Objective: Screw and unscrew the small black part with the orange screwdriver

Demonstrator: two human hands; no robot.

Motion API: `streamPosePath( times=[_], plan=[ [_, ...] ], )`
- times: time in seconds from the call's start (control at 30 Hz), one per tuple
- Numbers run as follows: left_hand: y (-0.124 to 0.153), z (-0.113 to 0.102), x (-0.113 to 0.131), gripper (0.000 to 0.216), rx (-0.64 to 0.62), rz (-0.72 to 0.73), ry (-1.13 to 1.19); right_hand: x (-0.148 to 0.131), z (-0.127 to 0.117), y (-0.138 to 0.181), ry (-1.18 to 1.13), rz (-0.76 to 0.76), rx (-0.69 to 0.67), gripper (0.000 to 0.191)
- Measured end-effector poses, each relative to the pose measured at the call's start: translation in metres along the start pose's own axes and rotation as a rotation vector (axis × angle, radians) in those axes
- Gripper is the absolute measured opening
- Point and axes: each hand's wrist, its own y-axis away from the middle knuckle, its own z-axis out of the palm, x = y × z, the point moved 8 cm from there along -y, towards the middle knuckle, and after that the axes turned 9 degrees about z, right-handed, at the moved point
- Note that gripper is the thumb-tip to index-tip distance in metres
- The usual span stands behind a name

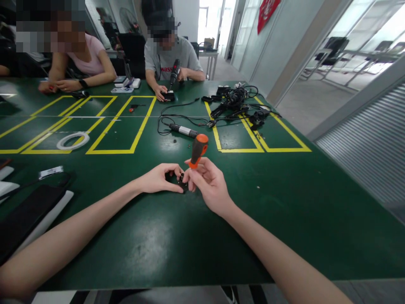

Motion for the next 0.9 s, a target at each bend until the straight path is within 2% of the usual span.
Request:
streamPosePath(
  times=[0.27, 0.5, 0.63, 0.77, 0.9],
  plan=[
    [-0.002, 0.003, 0.003, 0.036, -0.015, 0.032, 0.037, -0.007, -0.007, 0.001, 0.113, -0.016, 0.087, 0.037],
    [-0.001, -0.003, 0.006, 0.031, -0.046, 0.039, -0.076, 0.000, -0.003, 0.002, 0.048, -0.007, 0.017, 0.037],
    [-0.002, -0.007, 0.006, 0.040, -0.078, 0.024, 0.076, 0.002, -0.008, 0.001, 0.034, -0.006, 0.070, 0.035],
    [-0.003, -0.007, 0.004, 0.027, -0.068, -0.012, 0.121, -0.001, -0.009, 0.000, 0.114, 0.013, 0.085, 0.033],
    [-0.003, -0.004, 0.004, 0.028, -0.059, -0.015, 0.142, -0.009, -0.007, 0.002, 0.116, -0.058, 0.061, 0.028]
  ],
)
